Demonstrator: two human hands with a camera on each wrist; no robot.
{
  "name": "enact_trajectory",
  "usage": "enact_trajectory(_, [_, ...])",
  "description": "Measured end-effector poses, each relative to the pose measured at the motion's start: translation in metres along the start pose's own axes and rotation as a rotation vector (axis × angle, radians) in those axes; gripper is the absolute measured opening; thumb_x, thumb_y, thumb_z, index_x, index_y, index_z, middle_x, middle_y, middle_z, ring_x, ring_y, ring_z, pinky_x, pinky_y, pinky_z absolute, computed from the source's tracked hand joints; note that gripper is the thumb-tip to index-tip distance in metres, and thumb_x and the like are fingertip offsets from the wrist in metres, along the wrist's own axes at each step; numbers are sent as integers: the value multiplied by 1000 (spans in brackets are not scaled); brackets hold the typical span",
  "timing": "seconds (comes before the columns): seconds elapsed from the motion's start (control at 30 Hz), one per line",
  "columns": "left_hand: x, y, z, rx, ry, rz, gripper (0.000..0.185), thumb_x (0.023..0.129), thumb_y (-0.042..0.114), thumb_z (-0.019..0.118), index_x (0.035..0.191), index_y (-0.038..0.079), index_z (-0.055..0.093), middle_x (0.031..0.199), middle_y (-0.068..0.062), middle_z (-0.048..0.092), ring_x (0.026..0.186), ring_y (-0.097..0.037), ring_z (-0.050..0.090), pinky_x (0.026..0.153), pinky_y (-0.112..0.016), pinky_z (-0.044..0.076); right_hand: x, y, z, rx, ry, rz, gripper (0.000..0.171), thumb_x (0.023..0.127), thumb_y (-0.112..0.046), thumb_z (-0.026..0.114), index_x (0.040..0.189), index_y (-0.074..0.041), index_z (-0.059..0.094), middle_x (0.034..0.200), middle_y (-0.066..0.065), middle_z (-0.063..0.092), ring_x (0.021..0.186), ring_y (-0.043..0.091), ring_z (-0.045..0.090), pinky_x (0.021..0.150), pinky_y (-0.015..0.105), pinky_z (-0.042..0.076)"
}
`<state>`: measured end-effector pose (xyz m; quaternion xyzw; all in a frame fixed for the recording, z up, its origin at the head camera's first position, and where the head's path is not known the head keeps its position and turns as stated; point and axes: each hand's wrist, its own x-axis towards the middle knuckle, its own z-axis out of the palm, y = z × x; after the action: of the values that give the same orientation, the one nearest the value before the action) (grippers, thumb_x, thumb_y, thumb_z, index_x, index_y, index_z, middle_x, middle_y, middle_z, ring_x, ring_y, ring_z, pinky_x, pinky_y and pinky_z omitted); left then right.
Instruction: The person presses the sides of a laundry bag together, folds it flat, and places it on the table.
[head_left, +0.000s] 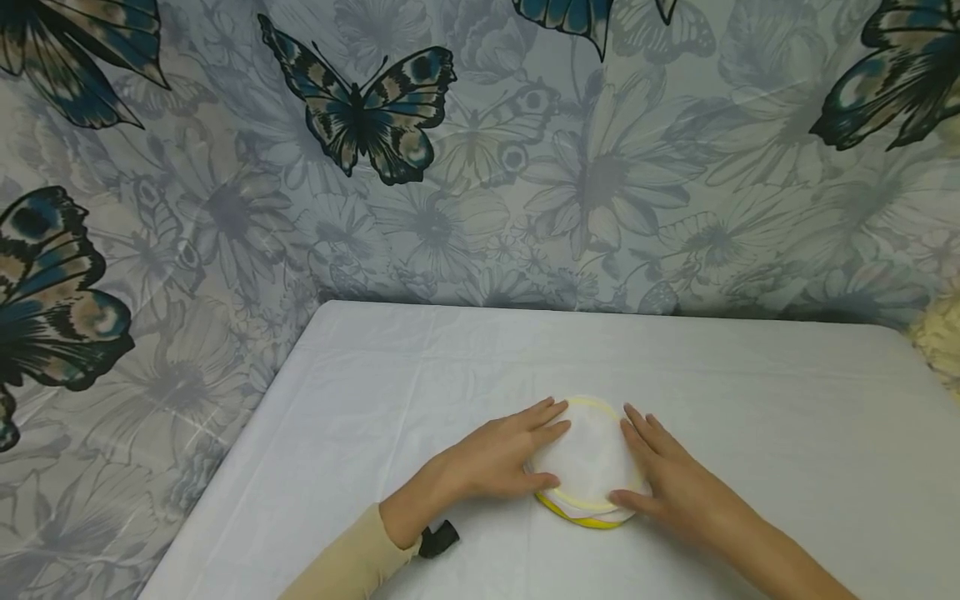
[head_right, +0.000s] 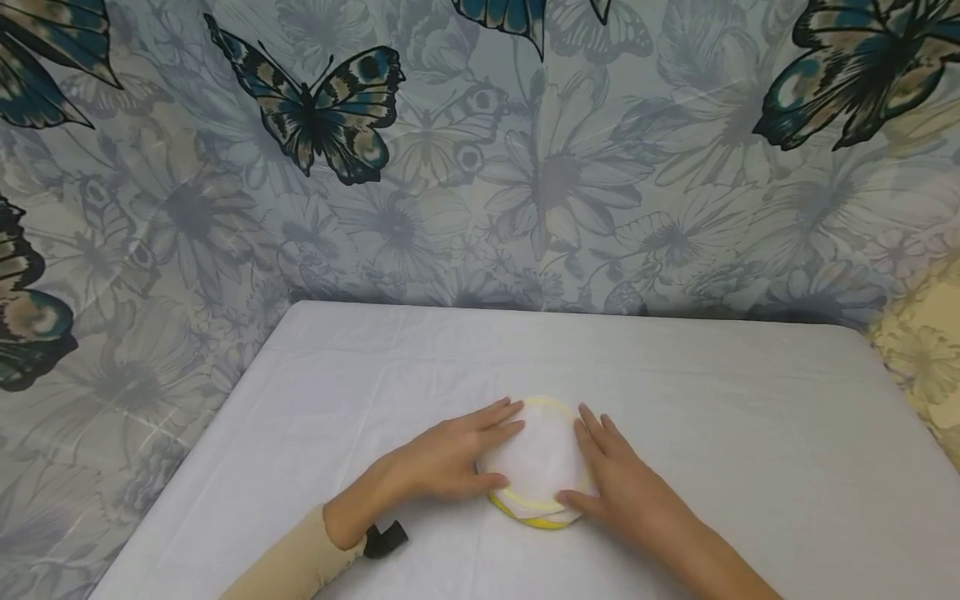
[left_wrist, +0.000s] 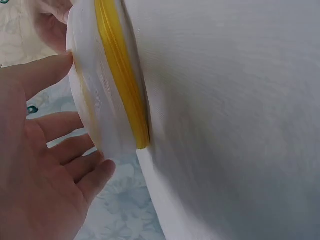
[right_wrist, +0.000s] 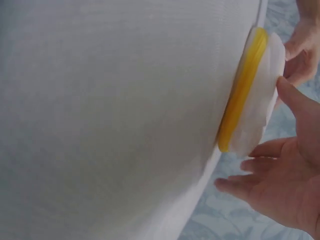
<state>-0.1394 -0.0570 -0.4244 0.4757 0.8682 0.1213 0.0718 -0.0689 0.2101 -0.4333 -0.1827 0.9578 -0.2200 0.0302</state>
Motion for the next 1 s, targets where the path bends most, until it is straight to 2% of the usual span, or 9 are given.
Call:
enact_trajectory(0.13, [2,1,1,58,13,7,73,96,47,63,152,7,39,163,-9,22,150,-23,18,117,-30,27,1,-2,2,-55,25,-77,93,87,-54,69,148,8,39,158,23,28,143,47,26,107,63,34])
enact_trajectory(0.3, [3,4,2,112,13,11,73,96,47,63,152,7,39,163,-10,24,150,-24,19,118,-31,25,1,-4,7,-162,111,-213,86,87,-54,69,145,6,45,157,20,33,141,44,33,107,59,36])
enact_trajectory(0.4, [3,8,1,143,3,13,74,96,48,62,153,8,38,162,-10,24,150,-24,19,118,-31,25,1,-7,10,-204,128,-257,85,88,-56,67,144,5,47,157,19,35,140,43,35,110,54,35])
enact_trajectory(0.53, [1,12,1,180,-5,19,74,97,50,59,154,9,36,163,-10,24,150,-23,19,119,-31,24,1,-8,12,-238,141,-292,83,90,-58,63,144,4,48,157,19,34,141,41,36,120,42,23])
enact_trajectory(0.63, [1,13,2,193,-5,26,74,97,50,58,154,9,36,162,-9,24,150,-23,20,119,-31,23,1,-7,14,-257,153,-315,82,91,-57,63,143,4,49,156,20,35,141,40,36,122,34,14])
enact_trajectory(0.73, [1,13,4,201,-10,34,73,98,50,57,154,9,37,162,-10,24,150,-23,20,119,-31,22,2,-8,14,-263,149,-319,81,92,-57,62,144,4,48,156,20,35,141,40,36,122,32,11])
enact_trajectory(0.83, [2,12,4,207,-16,40,71,98,51,56,153,9,38,162,-10,25,150,-23,21,119,-31,22,2,-10,14,-261,134,-304,80,92,-57,61,144,3,48,156,19,35,140,39,37,121,33,16])
enact_trajectory(1.0, [4,12,7,211,-37,35,70,99,53,53,153,10,39,162,-9,25,150,-23,20,120,-32,21,2,-13,12,-267,87,-269,80,93,-57,60,144,3,48,156,18,36,141,37,37,114,42,34])
